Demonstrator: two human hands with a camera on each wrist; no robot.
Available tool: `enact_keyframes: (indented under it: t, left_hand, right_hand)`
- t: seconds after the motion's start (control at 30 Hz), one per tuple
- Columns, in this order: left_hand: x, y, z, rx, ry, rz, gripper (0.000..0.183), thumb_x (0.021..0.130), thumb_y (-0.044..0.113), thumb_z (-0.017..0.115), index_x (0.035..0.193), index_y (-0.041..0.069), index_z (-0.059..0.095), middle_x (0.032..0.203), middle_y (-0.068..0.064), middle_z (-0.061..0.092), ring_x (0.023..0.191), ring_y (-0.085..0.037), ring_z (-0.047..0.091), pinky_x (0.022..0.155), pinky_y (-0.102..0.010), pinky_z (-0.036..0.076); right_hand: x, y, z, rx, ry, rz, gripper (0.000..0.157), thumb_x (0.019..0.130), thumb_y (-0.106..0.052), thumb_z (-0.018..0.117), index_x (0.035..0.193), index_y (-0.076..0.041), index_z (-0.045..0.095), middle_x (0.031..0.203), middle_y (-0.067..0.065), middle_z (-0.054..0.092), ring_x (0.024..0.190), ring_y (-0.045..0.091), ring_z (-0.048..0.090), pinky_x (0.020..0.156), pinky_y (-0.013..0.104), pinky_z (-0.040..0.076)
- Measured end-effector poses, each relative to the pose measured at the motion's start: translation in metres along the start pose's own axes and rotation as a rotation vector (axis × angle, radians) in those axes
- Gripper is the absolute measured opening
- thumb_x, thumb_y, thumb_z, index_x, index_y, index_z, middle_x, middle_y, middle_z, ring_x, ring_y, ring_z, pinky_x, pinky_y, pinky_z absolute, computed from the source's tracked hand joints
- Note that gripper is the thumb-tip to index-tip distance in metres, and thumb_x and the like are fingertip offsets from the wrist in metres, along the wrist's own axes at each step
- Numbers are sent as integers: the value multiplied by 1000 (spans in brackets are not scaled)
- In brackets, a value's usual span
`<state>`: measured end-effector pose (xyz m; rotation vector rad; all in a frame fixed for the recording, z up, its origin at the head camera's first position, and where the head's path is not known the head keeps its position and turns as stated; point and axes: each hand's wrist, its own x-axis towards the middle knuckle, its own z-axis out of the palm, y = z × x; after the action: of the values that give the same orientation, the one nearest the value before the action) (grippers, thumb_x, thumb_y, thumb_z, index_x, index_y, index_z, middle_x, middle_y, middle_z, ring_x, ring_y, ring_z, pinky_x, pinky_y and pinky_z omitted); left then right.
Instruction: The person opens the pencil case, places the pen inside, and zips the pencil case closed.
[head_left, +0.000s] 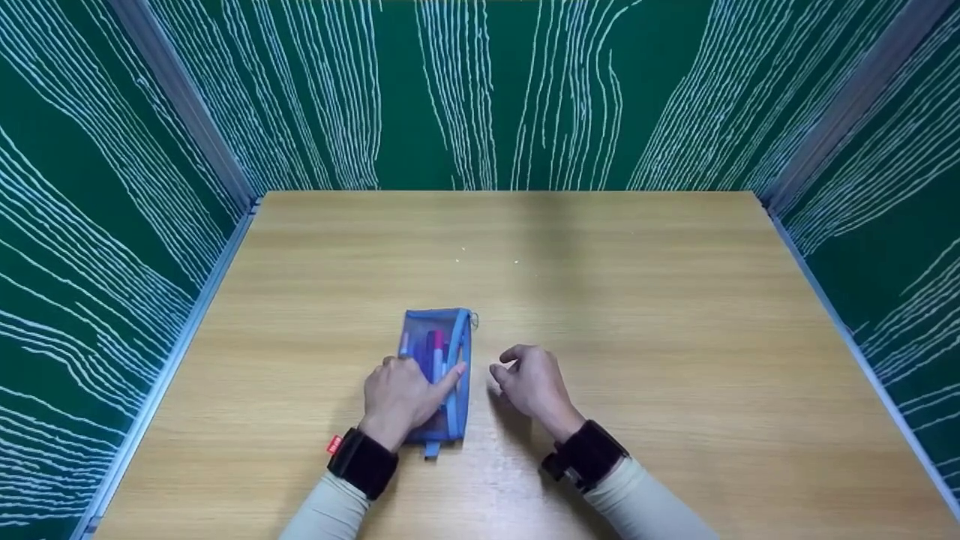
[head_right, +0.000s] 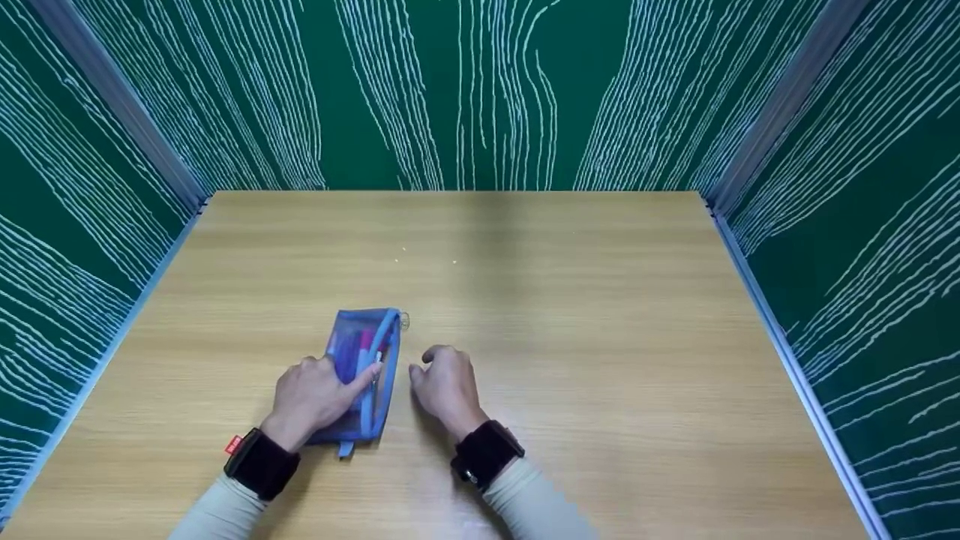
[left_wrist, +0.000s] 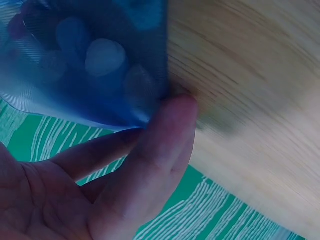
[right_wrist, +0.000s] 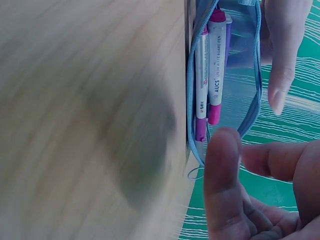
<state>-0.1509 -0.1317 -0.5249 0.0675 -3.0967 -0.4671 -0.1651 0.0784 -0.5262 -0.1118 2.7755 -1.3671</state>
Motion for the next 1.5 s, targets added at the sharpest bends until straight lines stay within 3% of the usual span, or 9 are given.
enact_keyframes:
  t: [0.13,0.23,0.33,0.43,0.57,0.8,1.0,1.5]
  left_hand:
    - [2,0,-4,19,-7,-16,90,85,93,27,69,10,57,78,-10,56,68,-25,55,60,-39,46]
    - [6,0,-8,31,0,2,102,90,88,23,100,-2,69,93,-16,61,82,-31,59,69,-44,51]
    - [13,0,-11,30,30,51,97,97,79,28,122,-7,66,108,-22,63,95,-35,62,75,-49,55]
    - [21,1,-14,9,57,116,82,103,67,36,120,-7,67,119,-26,63,104,-38,62,82,-51,56]
    - [34,4,-17,-20,59,184,69,106,56,43,130,-5,63,134,-29,59,121,-42,59,96,-53,52]
    - [59,12,-19,-71,35,268,53,108,41,49,133,-3,63,128,-24,64,120,-40,60,99,-52,50]
    - [78,14,-15,-116,-16,301,43,108,31,51,135,-1,63,132,-21,63,126,-38,57,105,-51,46]
    - [109,18,-3,-175,-116,384,36,107,19,54,135,-1,63,133,-20,65,128,-38,56,111,-47,41]
  right_hand:
    - [-2,3,-1,0,-11,-5,23,91,-13,76,106,4,72,65,-1,67,49,9,63,58,30,55]
    - [-3,4,-2,-9,-8,-9,22,91,-14,77,105,3,71,65,-2,66,48,9,62,61,31,55]
    - [-3,5,-3,-19,-7,-11,22,91,-14,77,105,1,71,65,-3,66,47,8,62,65,32,55]
    - [-4,5,-4,-27,-1,-18,21,91,-14,77,106,0,72,66,-3,66,49,8,62,67,34,55]
    - [-4,7,-5,-40,16,-39,20,90,-14,76,105,-1,73,66,-3,66,53,7,61,66,34,54]
    - [-4,8,-6,-37,18,-40,20,90,-14,76,105,-1,73,66,-4,65,55,7,61,64,33,52]
    - [-4,8,-6,-32,3,-24,21,90,-14,76,107,-2,73,67,-5,65,55,8,61,64,32,52]
    - [0,4,-3,-39,-5,-30,24,90,-16,78,108,-3,72,66,-6,65,52,7,61,62,33,52]
